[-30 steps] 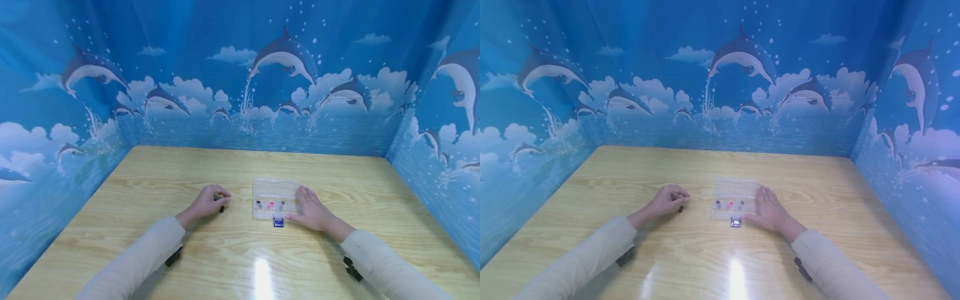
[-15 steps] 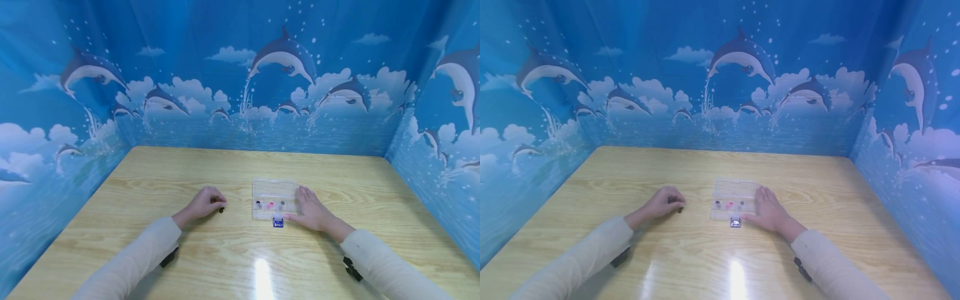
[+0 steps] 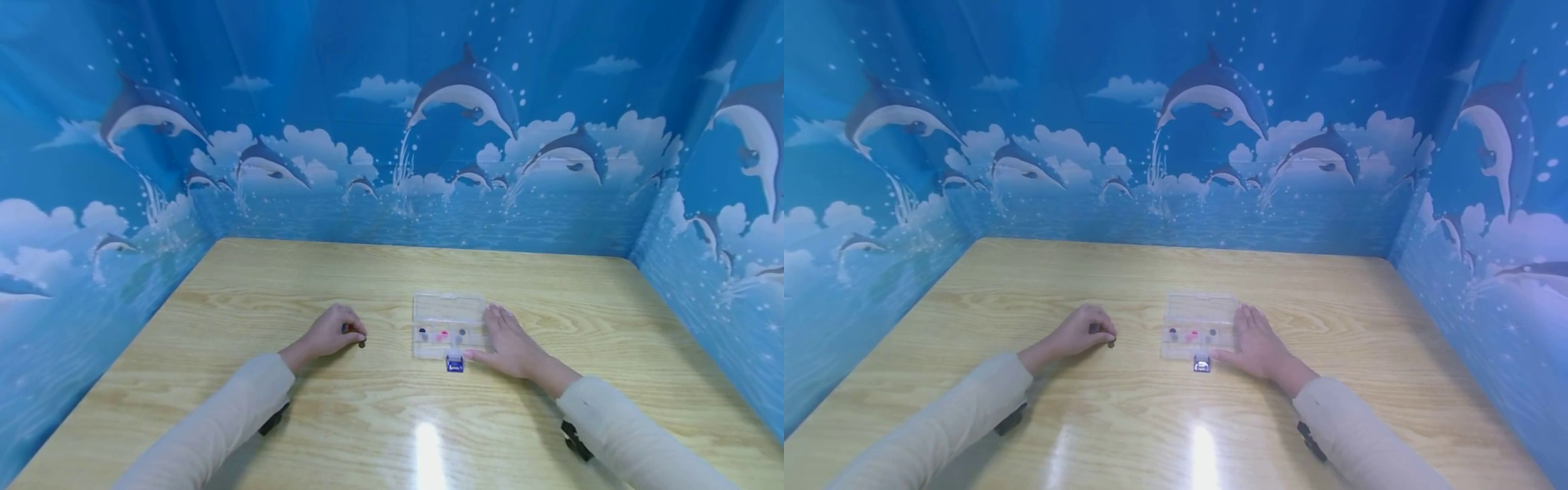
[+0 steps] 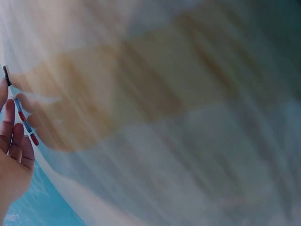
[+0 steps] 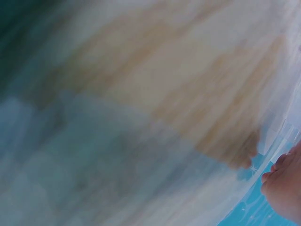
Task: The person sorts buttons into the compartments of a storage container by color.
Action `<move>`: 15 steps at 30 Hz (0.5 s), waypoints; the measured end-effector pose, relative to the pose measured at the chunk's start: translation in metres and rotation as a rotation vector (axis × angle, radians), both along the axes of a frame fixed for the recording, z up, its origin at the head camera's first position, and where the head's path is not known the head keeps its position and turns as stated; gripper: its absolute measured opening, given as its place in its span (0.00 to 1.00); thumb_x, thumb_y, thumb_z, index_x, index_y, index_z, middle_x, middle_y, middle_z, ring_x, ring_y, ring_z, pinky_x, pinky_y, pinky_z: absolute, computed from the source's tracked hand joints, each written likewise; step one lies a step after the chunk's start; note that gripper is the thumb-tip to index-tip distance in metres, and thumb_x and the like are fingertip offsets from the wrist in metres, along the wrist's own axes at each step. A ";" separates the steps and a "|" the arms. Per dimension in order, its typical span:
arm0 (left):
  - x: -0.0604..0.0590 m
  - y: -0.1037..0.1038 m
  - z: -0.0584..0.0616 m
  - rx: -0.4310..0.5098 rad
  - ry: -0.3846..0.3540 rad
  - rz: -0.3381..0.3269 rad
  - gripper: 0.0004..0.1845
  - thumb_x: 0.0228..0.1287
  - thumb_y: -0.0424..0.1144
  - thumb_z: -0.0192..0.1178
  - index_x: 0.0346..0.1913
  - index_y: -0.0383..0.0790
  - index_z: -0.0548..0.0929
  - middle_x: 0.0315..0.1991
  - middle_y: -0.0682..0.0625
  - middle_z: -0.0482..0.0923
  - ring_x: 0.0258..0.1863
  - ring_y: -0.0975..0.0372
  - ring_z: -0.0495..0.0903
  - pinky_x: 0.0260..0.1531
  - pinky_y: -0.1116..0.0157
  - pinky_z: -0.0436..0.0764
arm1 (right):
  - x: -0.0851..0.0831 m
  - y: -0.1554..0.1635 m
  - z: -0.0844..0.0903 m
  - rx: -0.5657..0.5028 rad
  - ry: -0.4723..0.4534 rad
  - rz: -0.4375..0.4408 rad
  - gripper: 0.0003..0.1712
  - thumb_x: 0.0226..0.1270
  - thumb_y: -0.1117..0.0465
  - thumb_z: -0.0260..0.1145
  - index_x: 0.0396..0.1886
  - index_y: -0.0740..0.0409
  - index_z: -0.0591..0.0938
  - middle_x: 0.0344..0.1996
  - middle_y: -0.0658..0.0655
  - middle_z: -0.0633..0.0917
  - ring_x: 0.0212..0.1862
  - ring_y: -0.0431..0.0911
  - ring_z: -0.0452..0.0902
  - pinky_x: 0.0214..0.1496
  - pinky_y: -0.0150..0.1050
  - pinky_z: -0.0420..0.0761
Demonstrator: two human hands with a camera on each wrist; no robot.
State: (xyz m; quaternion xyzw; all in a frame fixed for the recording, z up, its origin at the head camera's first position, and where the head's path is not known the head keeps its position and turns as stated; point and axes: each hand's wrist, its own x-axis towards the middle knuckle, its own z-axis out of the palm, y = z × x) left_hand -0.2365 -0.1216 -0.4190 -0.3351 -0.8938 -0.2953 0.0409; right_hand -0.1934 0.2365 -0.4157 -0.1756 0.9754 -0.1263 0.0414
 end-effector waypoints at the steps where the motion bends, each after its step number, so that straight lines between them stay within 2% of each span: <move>1: 0.000 0.000 0.000 -0.005 0.000 0.003 0.02 0.53 0.37 0.67 0.28 0.42 0.86 0.28 0.53 0.84 0.30 0.64 0.77 0.40 0.63 0.70 | 0.000 0.000 0.000 -0.001 0.001 0.001 0.58 0.60 0.31 0.53 0.68 0.77 0.49 0.69 0.75 0.49 0.71 0.66 0.42 0.72 0.57 0.45; 9: 0.001 0.001 0.001 -0.022 0.030 0.004 0.03 0.54 0.38 0.66 0.27 0.42 0.86 0.27 0.53 0.84 0.30 0.64 0.76 0.41 0.62 0.71 | 0.000 0.000 -0.002 -0.002 0.004 0.002 0.58 0.60 0.32 0.53 0.68 0.77 0.49 0.69 0.75 0.49 0.71 0.66 0.42 0.72 0.57 0.45; 15: 0.001 0.001 0.001 -0.020 0.016 0.002 0.03 0.53 0.38 0.66 0.28 0.42 0.86 0.28 0.53 0.83 0.29 0.65 0.74 0.39 0.64 0.69 | 0.000 0.000 -0.001 0.000 -0.001 0.002 0.58 0.60 0.32 0.53 0.68 0.77 0.49 0.69 0.75 0.49 0.71 0.66 0.42 0.72 0.57 0.45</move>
